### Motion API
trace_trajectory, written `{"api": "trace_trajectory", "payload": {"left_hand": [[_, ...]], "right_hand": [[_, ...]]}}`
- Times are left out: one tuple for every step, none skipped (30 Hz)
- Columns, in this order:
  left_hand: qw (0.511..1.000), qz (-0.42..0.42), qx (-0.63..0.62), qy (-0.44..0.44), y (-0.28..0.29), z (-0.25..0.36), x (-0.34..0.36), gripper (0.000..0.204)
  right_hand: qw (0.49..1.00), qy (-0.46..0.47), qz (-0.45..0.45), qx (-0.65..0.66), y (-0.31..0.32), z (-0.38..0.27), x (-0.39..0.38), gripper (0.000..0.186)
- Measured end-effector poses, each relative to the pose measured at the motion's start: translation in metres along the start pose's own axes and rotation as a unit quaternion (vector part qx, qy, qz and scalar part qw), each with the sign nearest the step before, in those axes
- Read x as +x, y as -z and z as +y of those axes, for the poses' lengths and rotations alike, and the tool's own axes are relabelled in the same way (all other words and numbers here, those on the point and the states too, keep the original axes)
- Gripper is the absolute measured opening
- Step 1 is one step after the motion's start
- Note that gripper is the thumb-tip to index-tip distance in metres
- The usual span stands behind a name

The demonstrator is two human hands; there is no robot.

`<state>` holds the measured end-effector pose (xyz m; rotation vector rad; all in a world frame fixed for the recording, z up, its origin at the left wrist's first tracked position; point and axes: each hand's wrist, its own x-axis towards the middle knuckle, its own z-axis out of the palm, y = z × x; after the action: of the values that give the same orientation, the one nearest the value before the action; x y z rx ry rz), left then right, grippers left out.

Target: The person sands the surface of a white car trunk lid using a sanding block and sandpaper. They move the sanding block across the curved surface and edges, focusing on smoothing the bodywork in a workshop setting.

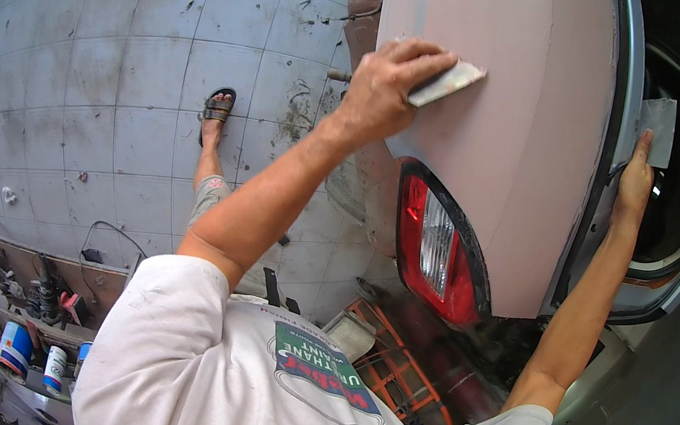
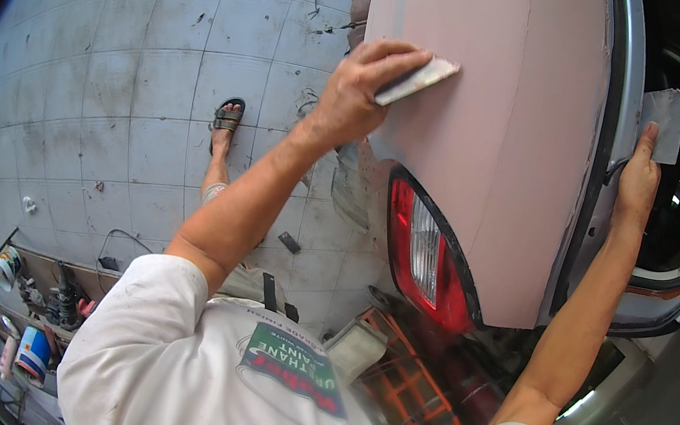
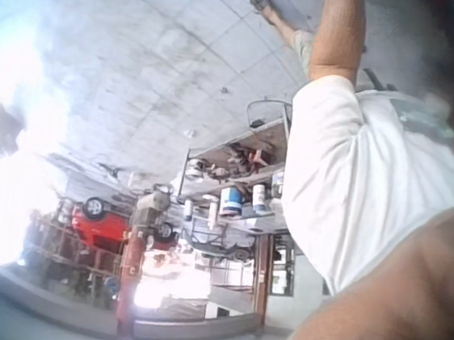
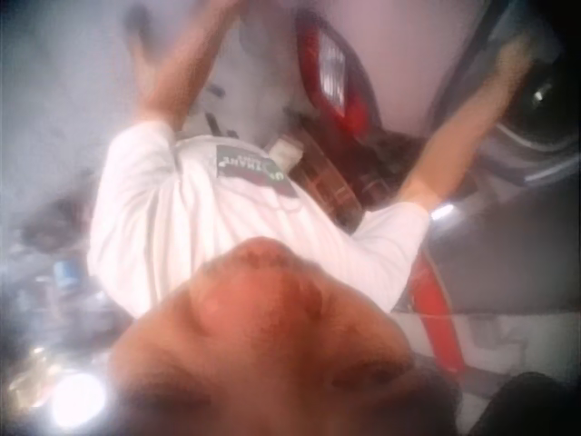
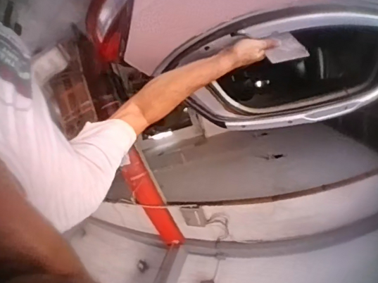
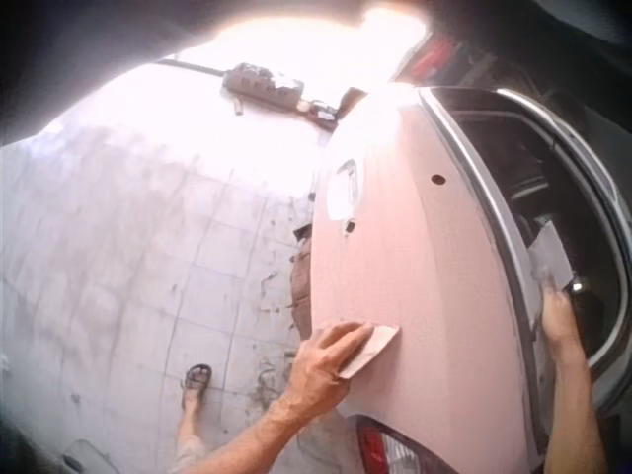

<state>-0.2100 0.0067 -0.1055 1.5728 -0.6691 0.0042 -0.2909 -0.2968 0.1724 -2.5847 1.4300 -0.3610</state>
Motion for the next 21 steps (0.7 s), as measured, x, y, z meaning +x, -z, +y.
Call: {"api": "trace_trajectory", "payload": {"left_hand": [[1.000, 0.007, 0.007, 0.007, -0.004, 0.014, -0.022, 0.061], [1.000, 0.013, -0.011, 0.022, -0.008, 0.028, -0.045, 0.062], [0.999, 0.018, -0.006, 0.025, -0.014, 0.041, -0.066, 0.062], [0.999, 0.023, 0.000, 0.029, -0.019, 0.052, -0.086, 0.062], [0.999, 0.028, 0.007, 0.031, -0.022, 0.060, -0.101, 0.061], [1.000, 0.008, 0.014, 0.024, -0.019, 0.067, -0.112, 0.059], [1.000, -0.014, 0.021, 0.017, -0.012, 0.070, -0.123, 0.057], [0.999, -0.038, 0.026, 0.005, -0.005, 0.069, -0.126, 0.056], [0.999, -0.047, -0.002, 0.005, 0.005, 0.062, -0.121, 0.054], [0.998, -0.059, -0.031, 0.005, 0.017, 0.051, -0.113, 0.052], [0.996, -0.071, -0.057, 0.007, 0.025, 0.040, -0.101, 0.051], [0.997, -0.033, -0.068, 0.028, 0.031, 0.026, -0.075, 0.047], [0.995, 0.006, -0.081, 0.052, 0.036, 0.007, -0.041, 0.045], [0.996, 0.019, -0.081, 0.043, 0.038, -0.019, -0.006, 0.042], [0.996, 0.032, -0.079, 0.036, 0.040, -0.044, 0.031, 0.040], [0.998, 0.025, -0.058, 0.018, 0.043, -0.062, 0.065, 0.039], [0.999, 0.018, -0.038, 0.000, 0.044, -0.078, 0.097, 0.038], [1.000, 0.014, -0.026, -0.003, 0.042, -0.099, 0.126, 0.036], [1.000, 0.005, -0.016, -0.006, 0.036, -0.117, 0.150, 0.035], [0.999, -0.028, -0.011, 0.019, 0.032, -0.124, 0.166, 0.038], [0.997, -0.059, -0.005, 0.044, 0.030, -0.131, 0.181, 0.041]], "right_hand": [[1.000, 0.006, 0.006, -0.005, -0.001, -0.002, -0.001, 0.103], [1.000, 0.012, 0.011, -0.012, -0.001, -0.003, -0.002, 0.103], [1.000, 0.020, 0.017, -0.016, -0.001, -0.006, -0.002, 0.102], [0.999, 0.011, 0.012, -0.032, -0.001, -0.011, -0.003, 0.101], [0.999, 0.001, 0.008, -0.046, -0.001, -0.016, -0.003, 0.100], [0.998, -0.010, 0.007, -0.061, 0.002, -0.021, -0.004, 0.098], [0.997, 0.025, 0.025, -0.071, 0.000, -0.018, -0.002, 0.097], [0.994, 0.055, 0.048, -0.080, 0.000, -0.007, 0.000, 0.096], [0.990, 0.088, 0.070, -0.087, -0.001, 0.001, 0.006, 0.095], [0.989, 0.093, 0.068, -0.098, 0.001, 0.008, 0.010, 0.094], [0.989, 0.088, 0.067, -0.100, 0.001, 0.009, 0.011, 0.094], [0.989, 0.083, 0.067, -0.103, 0.001, 0.007, 0.009, 0.094], [0.989, 0.079, 0.065, -0.109, 0.001, 0.006, 0.005, 0.094], [0.986, 0.099, 0.079, -0.110, 0.000, 0.006, 0.002, 0.094], [0.987, 0.099, 0.074, -0.102, -0.001, 0.005, -0.001, 0.094], [0.988, 0.098, 0.069, -0.095, -0.002, 0.003, -0.003, 0.094], [0.989, 0.095, 0.066, -0.089, -0.001, 0.000, -0.005, 0.093], [0.991, 0.078, 0.058, -0.093, -0.001, -0.008, -0.008, 0.092], [0.991, 0.082, 0.063, -0.090, 0.000, -0.007, -0.008, 0.091], [0.991, 0.083, 0.065, -0.087, -0.001, -0.001, -0.007, 0.091], [0.990, 0.086, 0.068, -0.084, -0.002, 0.003, -0.006, 0.091]]}}
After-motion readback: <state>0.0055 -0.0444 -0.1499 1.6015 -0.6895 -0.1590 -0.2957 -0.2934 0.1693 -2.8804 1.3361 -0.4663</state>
